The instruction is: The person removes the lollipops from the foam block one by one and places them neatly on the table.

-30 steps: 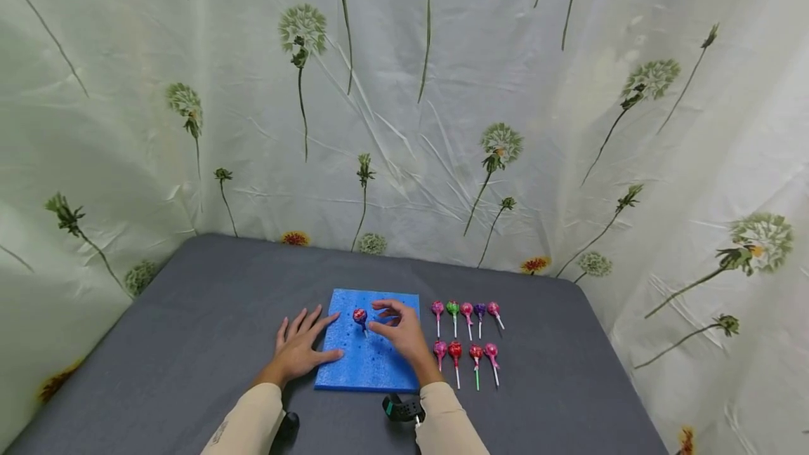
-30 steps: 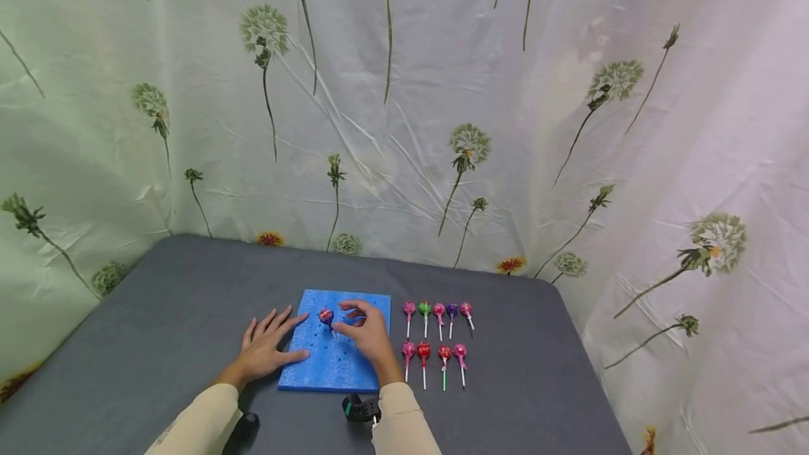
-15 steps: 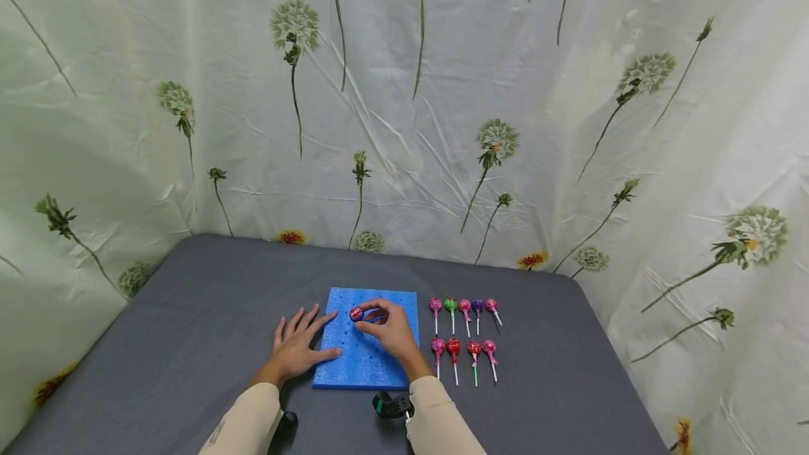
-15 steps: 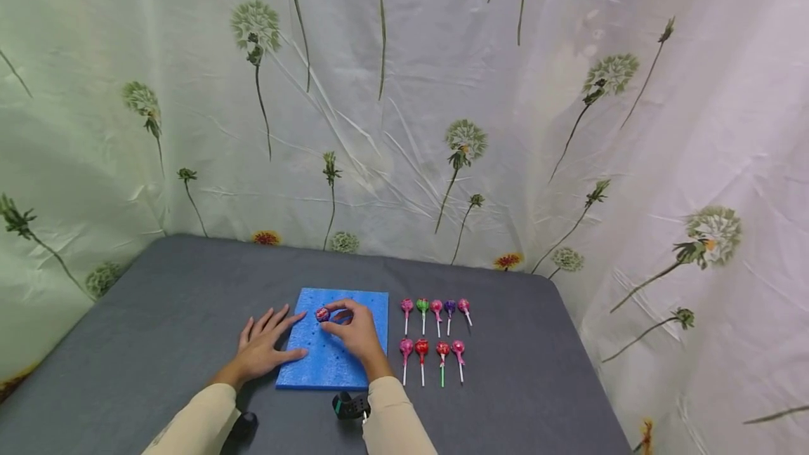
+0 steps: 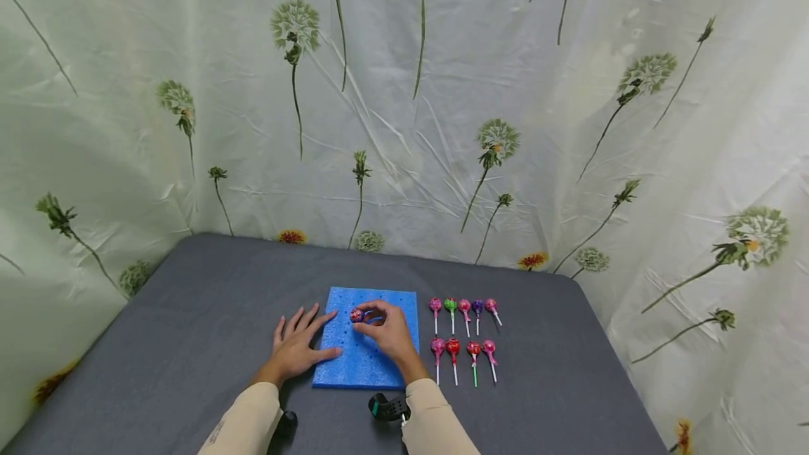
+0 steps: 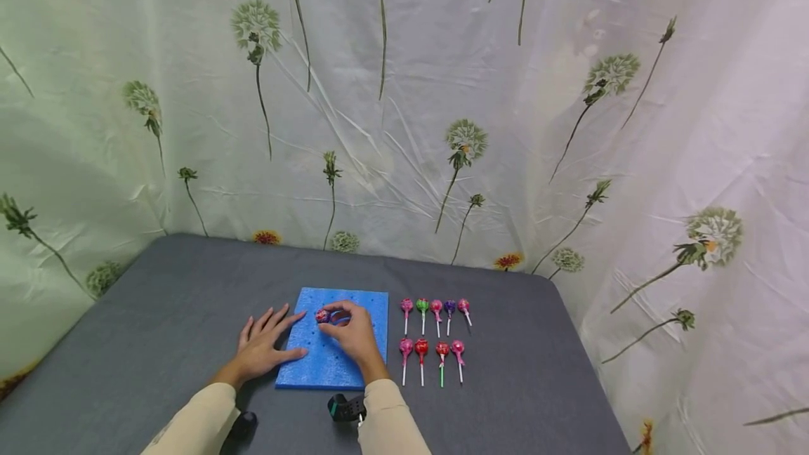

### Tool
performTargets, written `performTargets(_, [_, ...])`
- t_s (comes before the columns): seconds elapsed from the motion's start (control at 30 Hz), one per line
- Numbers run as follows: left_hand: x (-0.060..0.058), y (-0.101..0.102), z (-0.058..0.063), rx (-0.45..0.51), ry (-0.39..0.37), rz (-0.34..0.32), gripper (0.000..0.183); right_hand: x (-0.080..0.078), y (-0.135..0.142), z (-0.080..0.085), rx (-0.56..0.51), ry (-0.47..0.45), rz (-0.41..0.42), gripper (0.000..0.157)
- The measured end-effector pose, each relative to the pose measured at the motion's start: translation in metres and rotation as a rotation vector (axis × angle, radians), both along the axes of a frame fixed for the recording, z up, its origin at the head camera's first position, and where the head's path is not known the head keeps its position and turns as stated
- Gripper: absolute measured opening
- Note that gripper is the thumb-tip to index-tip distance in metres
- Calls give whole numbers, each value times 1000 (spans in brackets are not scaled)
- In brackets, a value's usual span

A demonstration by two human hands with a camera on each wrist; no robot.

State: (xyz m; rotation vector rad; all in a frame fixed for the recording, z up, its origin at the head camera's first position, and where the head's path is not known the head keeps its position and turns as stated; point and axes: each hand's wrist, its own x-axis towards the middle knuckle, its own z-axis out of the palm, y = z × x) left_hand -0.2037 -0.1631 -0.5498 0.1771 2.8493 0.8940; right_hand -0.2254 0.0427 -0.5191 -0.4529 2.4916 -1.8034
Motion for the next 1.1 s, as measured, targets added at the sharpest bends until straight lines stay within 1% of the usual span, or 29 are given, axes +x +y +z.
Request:
performTargets(0.17, [0,2,1,0,-17,-2,87,1,2,3,0,17,-13,24])
performTargets(0.4, [1,2,1,-1,-9,-4,87,2,9,9,-69,28,-36,25])
performTargets(0.53, [2,2,1,5,-2,-7,88,11,16,25,-95,27,-46,25])
performTargets(0.67, [1,1,1,14,10,-11,88,20,25,42,-91,12,-58,24])
performTargets(0.7, [1,1,1,17,14,-12,88,20,27,42,-82,12,-67,23])
performTargets(0.73, [1,0,1,20,19,-14,87,18,30,38,-84,6,-78,23])
performTargets(0.93, [2,-6,3,54,42,-39,85,2,49,7,-81,-10,-133,25])
performTargets(1.0, [3,-6,2,69,38,-47,85,2,57,6,-68,-1,-145,26])
performTargets(1.1, [3,-5,1,73,38,-49,85,2,68,8,-84,28,-158,27])
